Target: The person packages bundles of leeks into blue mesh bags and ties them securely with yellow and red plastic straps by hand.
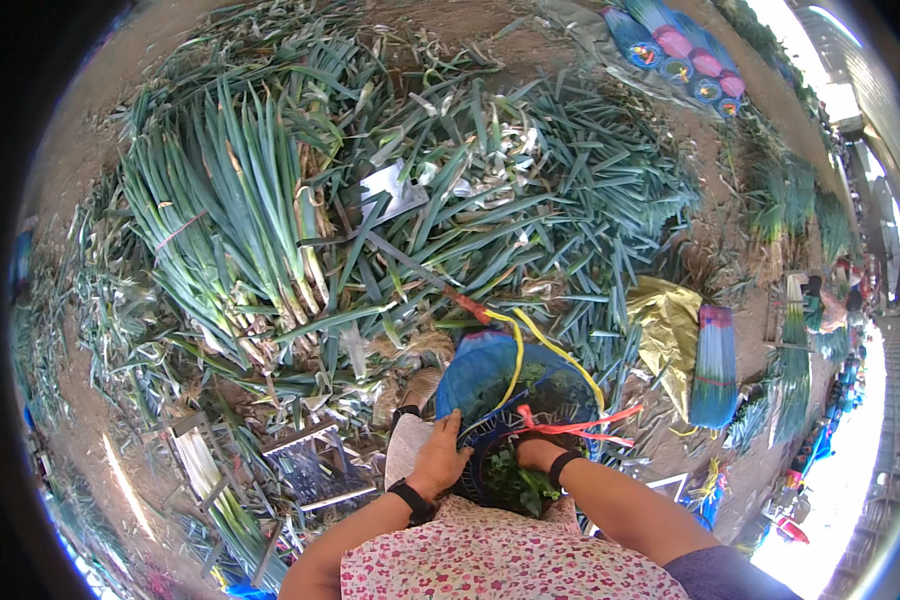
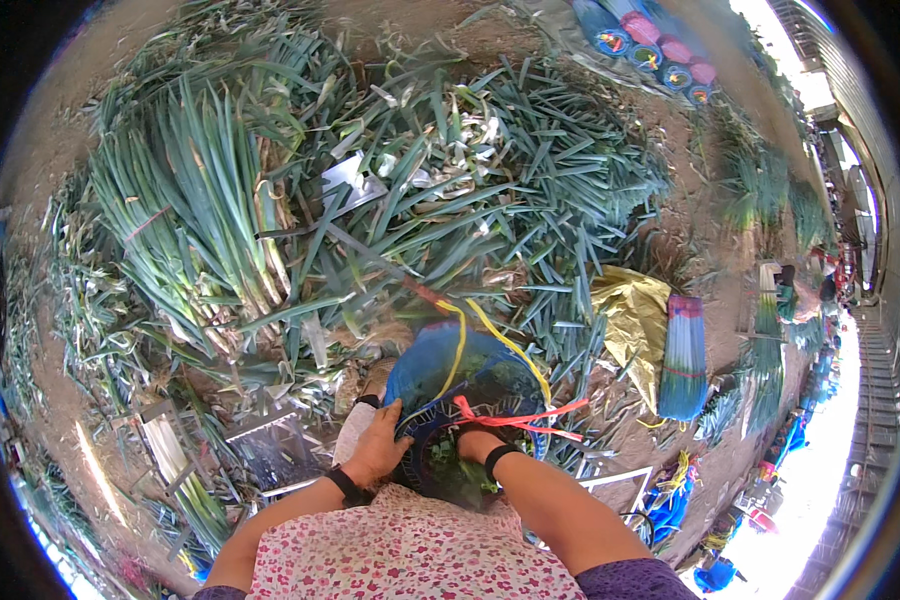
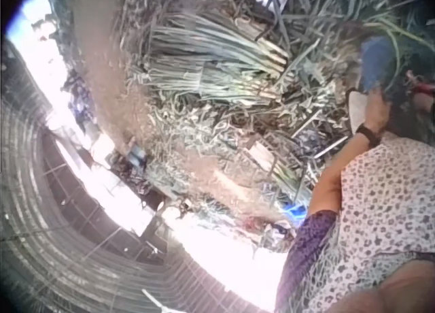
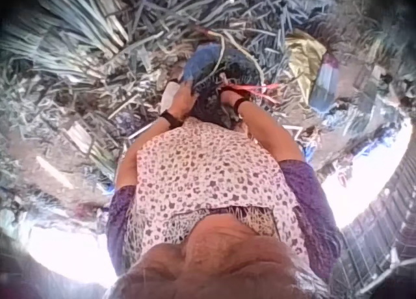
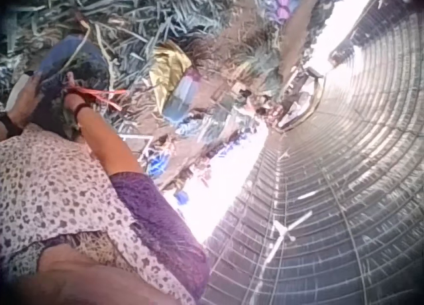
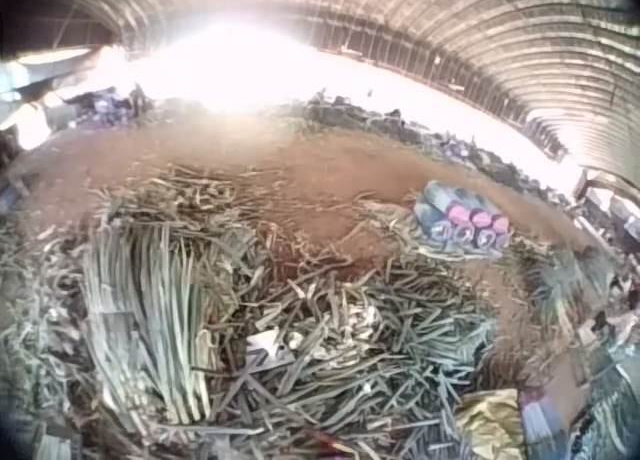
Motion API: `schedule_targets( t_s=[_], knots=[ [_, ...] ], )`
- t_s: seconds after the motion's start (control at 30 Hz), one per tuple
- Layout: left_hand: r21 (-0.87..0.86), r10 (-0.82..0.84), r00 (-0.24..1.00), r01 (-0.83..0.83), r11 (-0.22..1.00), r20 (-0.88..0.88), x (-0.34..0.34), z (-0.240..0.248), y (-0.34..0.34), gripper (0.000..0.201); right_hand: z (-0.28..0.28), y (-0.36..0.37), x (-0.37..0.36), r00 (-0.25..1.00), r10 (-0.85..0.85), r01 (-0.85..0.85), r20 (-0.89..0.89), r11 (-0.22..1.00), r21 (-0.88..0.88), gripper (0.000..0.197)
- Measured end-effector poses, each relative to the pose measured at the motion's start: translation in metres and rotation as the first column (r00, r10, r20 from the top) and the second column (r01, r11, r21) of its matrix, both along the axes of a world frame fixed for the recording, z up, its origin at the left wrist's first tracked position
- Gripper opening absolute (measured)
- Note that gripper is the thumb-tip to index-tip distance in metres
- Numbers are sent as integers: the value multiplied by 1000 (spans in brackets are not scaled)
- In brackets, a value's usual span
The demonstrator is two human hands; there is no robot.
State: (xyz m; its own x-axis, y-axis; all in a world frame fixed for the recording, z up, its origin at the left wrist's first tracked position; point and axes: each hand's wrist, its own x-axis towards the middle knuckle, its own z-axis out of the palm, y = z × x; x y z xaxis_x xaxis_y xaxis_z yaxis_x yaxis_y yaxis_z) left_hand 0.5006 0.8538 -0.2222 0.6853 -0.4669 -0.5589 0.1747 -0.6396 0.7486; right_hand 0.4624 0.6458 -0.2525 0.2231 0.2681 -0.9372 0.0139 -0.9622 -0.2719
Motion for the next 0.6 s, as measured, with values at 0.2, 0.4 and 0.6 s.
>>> schedule_targets(
  t_s=[0.2, 0.4, 0.6],
  knots=[
    [30, -30, 1000, 30, 999, -2, 11, -6, 3, 73, 130, -22, -5, 997, 61, -63, 50, 997, 38, 18],
    [-107, -426, 740, 552, 827, 521, 32, 46, -75, 79, 233, -48, -27, 937, -100, 122, 336, 991, -47, 10],
    [-555, -811, 438, 813, 174, 387, 5, 63, -162, 39, 382, -70, -59, 896, -158, 245, 414, 955, -165, 12]
  ],
)
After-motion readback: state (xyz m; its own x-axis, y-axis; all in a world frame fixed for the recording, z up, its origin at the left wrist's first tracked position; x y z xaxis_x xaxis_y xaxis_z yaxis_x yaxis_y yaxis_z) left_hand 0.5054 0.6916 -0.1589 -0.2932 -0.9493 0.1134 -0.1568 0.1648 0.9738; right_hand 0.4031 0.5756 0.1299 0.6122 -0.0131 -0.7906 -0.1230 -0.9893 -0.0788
